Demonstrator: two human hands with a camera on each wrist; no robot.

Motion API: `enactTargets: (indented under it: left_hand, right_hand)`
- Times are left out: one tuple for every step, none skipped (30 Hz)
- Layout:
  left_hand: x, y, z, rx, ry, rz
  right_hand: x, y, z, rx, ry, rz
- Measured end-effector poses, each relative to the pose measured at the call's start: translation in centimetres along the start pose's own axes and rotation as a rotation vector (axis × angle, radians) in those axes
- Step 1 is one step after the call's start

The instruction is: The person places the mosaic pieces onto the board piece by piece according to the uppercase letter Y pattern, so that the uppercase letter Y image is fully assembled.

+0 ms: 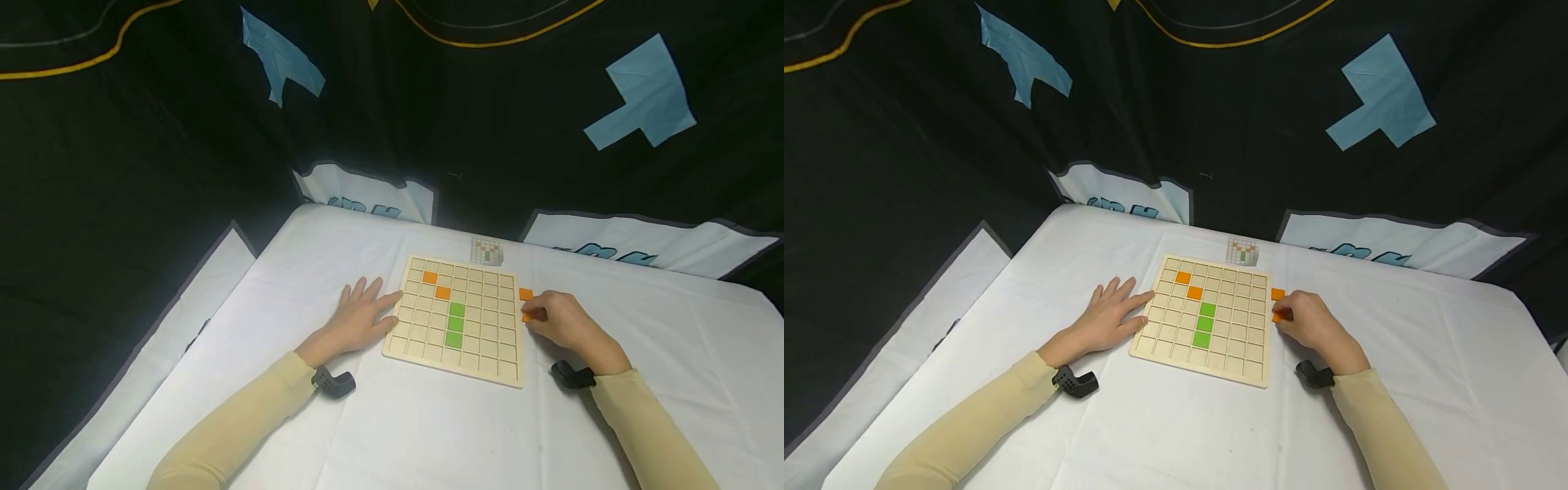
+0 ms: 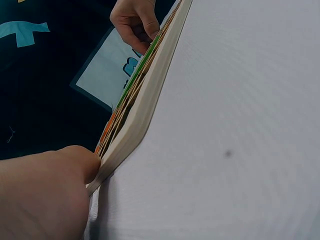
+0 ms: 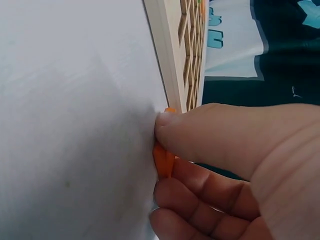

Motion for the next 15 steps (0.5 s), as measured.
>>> enactTargets:
  left_hand:
    - [-0.01, -0.01, -0.01, 0.001, -0.001, 0.001]
    - [-0.02, -0.04, -0.04, -0.001, 0.0, -0.001]
    - [-0.05, -0.06, -0.05, 0.0, 0.002, -0.003]
    - [-0.06, -0.07, -0.06, 0.002, -0.001, 0.0]
    - [-0.06, -0.08, -0.06, 0.004, -0.004, 0.004]
    - [-0.07, -0.07, -0.05, 0.006, -0.007, 0.007]
    - [-0.07, -0.06, -0.03, 0.008, -0.009, 0.011]
    - [-0.07, -0.07, -0.02, 0.006, -0.007, 0.008]
    - [-0.05, -0.05, 0.0, 0.007, -0.006, 0.008]
    - [-0.03, -0.02, 0.02, 0.008, -0.008, 0.01]
    - [0.0, 0.0, 0.04, 0.008, -0.006, 0.008]
    - [0.02, 0.03, 0.06, 0.006, -0.005, 0.006]
    - [0.04, 0.06, 0.07, 0.005, -0.003, 0.003]
    - [0.06, 0.09, 0.09, 0.002, -0.002, 0.0]
    - [0.08, 0.13, 0.1, 0.003, -0.003, 0.0]
  right_hand:
    - [-0.02, -0.01, 0.02, -0.001, 0.0, 0.0]
    - [-0.04, -0.03, 0.03, -0.001, 0.001, 0.0]
    - [-0.05, -0.02, 0.01, -0.001, 0.001, 0.0]
    - [-0.07, -0.03, 0.03, -0.001, 0.001, -0.001]
    - [-0.09, -0.03, 0.02, -0.002, 0.001, -0.004]
    - [-0.1, -0.03, 0.03, -0.001, 0.0, -0.006]
    - [-0.1, -0.01, 0.03, 0.0, -0.001, -0.009]
    - [-0.11, 0.0, 0.02, 0.001, -0.002, -0.012]
    - [-0.12, 0.01, 0.01, 0.001, -0.001, -0.014]
    - [-0.13, 0.02, 0.0, 0.003, -0.001, -0.016]
    - [-0.14, 0.04, -0.04, 0.004, -0.002, -0.018]
    - [-0.15, 0.04, -0.03, 0.006, -0.003, -0.019]
    - [-0.16, 0.05, -0.05, 0.007, -0.005, -0.022]
    - [-0.18, 0.05, -0.03, 0.008, -0.006, -0.023]
    - [-0.2, 0.05, -0.07, 0.009, -0.007, -0.025]
Point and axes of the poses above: each hand's wrist, its own x-axis towards the middle knuckle, its own y-axis out of the palm, z = x × y, the point moved 5 cm from there along x, towards the middle knuckle, and after that the axes turned 13 degrees about -y, right-handed, at the moved point
